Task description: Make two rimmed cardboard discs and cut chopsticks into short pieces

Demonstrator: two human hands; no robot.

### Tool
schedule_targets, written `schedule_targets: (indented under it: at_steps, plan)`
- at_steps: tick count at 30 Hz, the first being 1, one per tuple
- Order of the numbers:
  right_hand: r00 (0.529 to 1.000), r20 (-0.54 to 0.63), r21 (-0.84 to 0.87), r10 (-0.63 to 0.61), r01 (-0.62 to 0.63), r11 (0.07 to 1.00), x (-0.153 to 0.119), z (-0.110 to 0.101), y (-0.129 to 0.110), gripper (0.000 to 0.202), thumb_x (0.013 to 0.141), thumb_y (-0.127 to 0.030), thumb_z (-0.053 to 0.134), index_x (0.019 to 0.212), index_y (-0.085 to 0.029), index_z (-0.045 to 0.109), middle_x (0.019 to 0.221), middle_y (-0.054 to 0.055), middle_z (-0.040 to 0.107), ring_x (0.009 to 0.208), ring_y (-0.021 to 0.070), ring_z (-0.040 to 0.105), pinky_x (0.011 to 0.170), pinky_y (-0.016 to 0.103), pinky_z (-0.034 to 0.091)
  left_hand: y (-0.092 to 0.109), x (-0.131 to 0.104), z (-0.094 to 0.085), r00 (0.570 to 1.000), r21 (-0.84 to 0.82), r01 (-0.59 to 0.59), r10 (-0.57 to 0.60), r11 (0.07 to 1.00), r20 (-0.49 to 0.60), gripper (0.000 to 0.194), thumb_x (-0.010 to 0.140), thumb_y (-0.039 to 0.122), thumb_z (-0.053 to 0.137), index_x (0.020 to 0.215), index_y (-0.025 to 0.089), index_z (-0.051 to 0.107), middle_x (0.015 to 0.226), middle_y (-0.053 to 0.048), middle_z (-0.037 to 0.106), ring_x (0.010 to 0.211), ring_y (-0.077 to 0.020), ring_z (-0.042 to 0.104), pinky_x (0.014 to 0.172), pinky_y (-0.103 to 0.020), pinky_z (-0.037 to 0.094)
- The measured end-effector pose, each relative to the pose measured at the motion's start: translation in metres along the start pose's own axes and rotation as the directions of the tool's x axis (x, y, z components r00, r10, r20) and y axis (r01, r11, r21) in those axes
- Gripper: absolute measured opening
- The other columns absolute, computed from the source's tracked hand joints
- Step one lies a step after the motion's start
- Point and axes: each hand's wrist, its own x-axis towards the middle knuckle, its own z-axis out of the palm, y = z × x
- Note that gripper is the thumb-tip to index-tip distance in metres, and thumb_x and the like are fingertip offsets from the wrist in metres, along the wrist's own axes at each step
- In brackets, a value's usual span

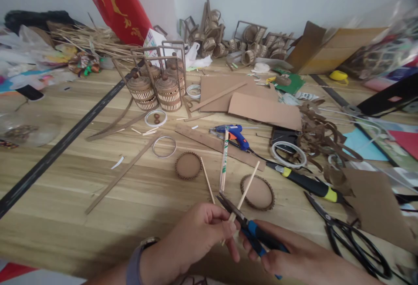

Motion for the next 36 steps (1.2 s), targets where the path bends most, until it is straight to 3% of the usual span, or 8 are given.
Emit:
schedule_targets:
  at_steps: [10, 16, 26, 31, 36]
  plan:
    - [0.999, 0.006, 0.012, -0.039, 0.039, 0.999, 0.005, -0.002, 0.007, 0.03, 0.069, -0.035, 0.061, 0.095, -0.022, 0.07, 0.098, 0.004, 0.065, 0.102, 0.0266, 0.054, 0.086, 0.032, 0.044, 0.003, 0.001, 0.001, 1.0, 0.017, 0.023, -0.023, 1.0, -0.001, 0.037, 0.078, 0.05, 0.064, 0.076, 0.013, 0.071, 0.074, -0.003, 0.067, 0.059, -0.0124, 0.057, 0.07, -0.026, 0.04]
    - [0.999, 0.029, 0.0, -0.037, 0.037, 0.999, 0.006, -0.001, 0.011, 0.03, 0.067, -0.031, 0.061, 0.095, -0.022, 0.067, 0.094, 0.002, 0.063, 0.094, 0.0235, 0.054, 0.079, 0.03, 0.045, 0.005, 0.003, 0.002, 1.0, 0.035, 0.024, -0.024, 0.999, 0.006, 0.042, 0.076, 0.055, 0.065, 0.075, 0.013, 0.07, 0.073, -0.002, 0.066, 0.057, -0.012, 0.056, 0.067, -0.025, 0.04]
    - [0.998, -0.045, 0.017, -0.036, 0.037, 0.999, 0.002, 0.005, 0.002, 0.026, 0.062, -0.028, 0.056, 0.087, -0.019, 0.058, 0.082, -0.001, 0.05, 0.082, 0.0182, 0.045, 0.072, 0.029, 0.036, 0.005, 0.002, 0.003, 0.999, 0.098, 0.033, -0.034, 0.995, 0.005, 0.036, 0.082, 0.049, 0.061, 0.077, 0.015, 0.071, 0.062, 0.002, 0.062, 0.058, -0.0114, 0.056, 0.07, -0.024, 0.039]
    - [0.998, -0.035, -0.046, -0.043, 0.042, 0.998, 0.007, 0.006, 0.009, 0.028, 0.061, -0.028, 0.053, 0.086, -0.018, 0.059, 0.079, -0.001, 0.051, 0.078, 0.0176, 0.046, 0.07, 0.029, 0.037, 0.005, 0.001, 0.004, 0.999, 0.111, 0.035, -0.036, 0.993, 0.009, 0.039, 0.082, 0.051, 0.06, 0.075, 0.014, 0.072, 0.067, 0.0, 0.064, 0.058, -0.0109, 0.055, 0.069, -0.023, 0.039]
    - [0.992, -0.12, -0.136, -0.033, 0.016, 0.991, 0.005, 0.01, 0.005, 0.026, 0.062, -0.031, 0.051, 0.083, -0.018, 0.06, 0.079, 0.002, 0.057, 0.079, 0.0199, 0.052, 0.072, 0.029, 0.041, 0.007, 0.001, 0.006, 0.999, 0.116, 0.033, -0.036, 0.993, 0.023, 0.048, 0.079, 0.06, 0.059, 0.077, 0.014, 0.072, 0.065, -0.001, 0.063, 0.056, -0.0114, 0.054, 0.067, -0.024, 0.038]
